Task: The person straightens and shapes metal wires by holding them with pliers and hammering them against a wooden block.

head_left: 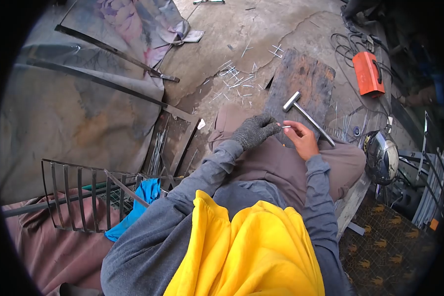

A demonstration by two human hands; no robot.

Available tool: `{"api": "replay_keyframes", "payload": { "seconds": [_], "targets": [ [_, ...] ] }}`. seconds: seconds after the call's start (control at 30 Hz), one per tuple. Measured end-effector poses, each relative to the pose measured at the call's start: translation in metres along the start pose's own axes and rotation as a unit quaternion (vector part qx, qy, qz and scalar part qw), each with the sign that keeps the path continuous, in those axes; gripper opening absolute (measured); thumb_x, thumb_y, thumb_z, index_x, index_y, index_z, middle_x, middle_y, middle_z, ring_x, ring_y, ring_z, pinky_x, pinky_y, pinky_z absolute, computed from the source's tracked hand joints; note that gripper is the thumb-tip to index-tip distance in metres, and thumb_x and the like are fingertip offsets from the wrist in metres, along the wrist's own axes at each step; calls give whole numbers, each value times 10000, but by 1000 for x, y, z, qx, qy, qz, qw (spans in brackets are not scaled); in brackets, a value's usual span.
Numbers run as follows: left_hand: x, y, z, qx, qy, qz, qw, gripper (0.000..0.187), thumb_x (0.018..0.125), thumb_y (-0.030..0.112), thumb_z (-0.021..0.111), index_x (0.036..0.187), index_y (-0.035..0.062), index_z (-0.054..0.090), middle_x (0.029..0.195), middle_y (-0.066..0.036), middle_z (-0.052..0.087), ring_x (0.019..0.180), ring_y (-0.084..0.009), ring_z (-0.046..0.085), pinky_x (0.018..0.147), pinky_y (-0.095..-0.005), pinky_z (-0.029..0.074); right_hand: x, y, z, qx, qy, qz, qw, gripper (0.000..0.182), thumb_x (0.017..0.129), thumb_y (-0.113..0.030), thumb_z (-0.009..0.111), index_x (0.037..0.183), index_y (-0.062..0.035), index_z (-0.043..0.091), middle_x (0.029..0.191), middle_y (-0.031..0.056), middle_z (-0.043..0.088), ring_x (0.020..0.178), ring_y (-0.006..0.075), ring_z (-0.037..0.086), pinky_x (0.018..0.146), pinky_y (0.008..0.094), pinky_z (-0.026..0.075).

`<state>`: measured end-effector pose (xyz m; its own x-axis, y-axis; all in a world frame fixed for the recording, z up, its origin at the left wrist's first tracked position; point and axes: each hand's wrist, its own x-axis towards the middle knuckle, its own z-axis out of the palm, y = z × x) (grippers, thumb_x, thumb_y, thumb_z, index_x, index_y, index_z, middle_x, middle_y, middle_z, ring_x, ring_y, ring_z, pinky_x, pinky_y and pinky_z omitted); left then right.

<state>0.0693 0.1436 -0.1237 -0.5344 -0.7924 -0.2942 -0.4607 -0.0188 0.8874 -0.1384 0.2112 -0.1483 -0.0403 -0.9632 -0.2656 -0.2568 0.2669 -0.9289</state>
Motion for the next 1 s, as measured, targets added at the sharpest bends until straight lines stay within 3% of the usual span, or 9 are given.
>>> {"api": "replay_keyframes", "payload": {
  "seconds": [0.13, 0.53, 0.67, 0.77, 0.8, 0.83, 0.87, 0.9, 1.0],
  "targets": [
    [0, 4, 5, -6, -1, 20, 1000, 340, 966, 379, 597, 1021, 47, 648, 874, -89, 675, 808, -199, 626, 763, -347, 491, -13, -11, 4, 240, -44, 57, 968, 297, 933, -209, 677, 1158, -15, 657, 952, 50, 698, 807, 67, 596, 718, 231, 477],
    [-27, -23, -45, 64, -49, 32, 996, 332, 968, 357, 601, 1135, 74, 647, 1034, -93, 664, 976, -194, 611, 900, -335, 472, -3, -13, -35, 389, 141, 59, 908, 225, 960, -286, 655, 1029, -72, 644, 870, -2, 646, 753, 74, 584, 672, 225, 484],
    [-39, -38, -66, 5, -34, -51, 998, 305, 976, 307, 596, 1141, 56, 650, 1022, -71, 659, 980, -153, 600, 911, -316, 473, 10, -9, -56, 415, 168, 53, 892, 249, 966, -298, 645, 1079, -78, 628, 909, -8, 646, 779, 66, 589, 672, 227, 499],
    [-32, -66, -73, -10, 7, -38, 999, 294, 975, 285, 596, 1129, 40, 647, 1004, -51, 655, 947, -138, 593, 889, -308, 475, 30, 30, -65, 91, 132, 86, 983, 426, 913, -369, 690, 1238, -109, 602, 990, 19, 637, 905, 140, 607, 762, 304, 499],
    [-28, -78, -75, -1, 46, -22, 999, 292, 974, 284, 595, 1121, 37, 646, 989, -48, 652, 930, -137, 591, 881, -306, 475, 26, 40, -60, 90, 132, 88, 983, 426, 913, -369, 690, 1238, -109, 602, 990, 19, 637, 905, 140, 607, 762, 304, 499],
    [-22, -83, -78, 24, 50, -17, 998, 274, 975, 272, 582, 1092, 32, 644, 969, -51, 649, 905, -144, 589, 864, -310, 476, 16, 46, -56, -235, 158, 39, 958, 464, 896, -376, 697, 1281, -148, 577, 1077, 35, 613, 996, 183, 579, 839, 355, 464],
    [-16, -89, -81, 22, 49, -15, 998, 274, 975, 272, 582, 1092, 32, 644, 969, -51, 649, 905, -144, 589, 864, -310, 476, 8, 46, -54, -535, 167, -13, 828, 510, 878, -382, 704, 1324, -186, 553, 1164, 51, 588, 1088, 227, 551, 916, 405, 429],
    [-10, -96, -83, 35, 43, -37, 998, 264, 975, 265, 571, 1071, 29, 642, 960, -54, 648, 899, -152, 590, 857, -314, 477, 4, 46, -51, -484, 160, 33, 860, 494, 878, -381, 689, 1326, -239, 536, 1259, 57, 523, 1199, 279, 471, 1004, 459, 343],
    [4, -107, -81, 61, 37, -57, 996, 250, 971, 250, 539, 1012, 21, 630, 923, -75, 648, 887, -168, 597, 829, -331, 483, 10, 47, -54, -468, 139, 53, 871, 453, 887, -382, 682, 1291, -220, 553, 1212, 57, 541, 1178, 276, 489, 990, 459, 362]
  ]
}}
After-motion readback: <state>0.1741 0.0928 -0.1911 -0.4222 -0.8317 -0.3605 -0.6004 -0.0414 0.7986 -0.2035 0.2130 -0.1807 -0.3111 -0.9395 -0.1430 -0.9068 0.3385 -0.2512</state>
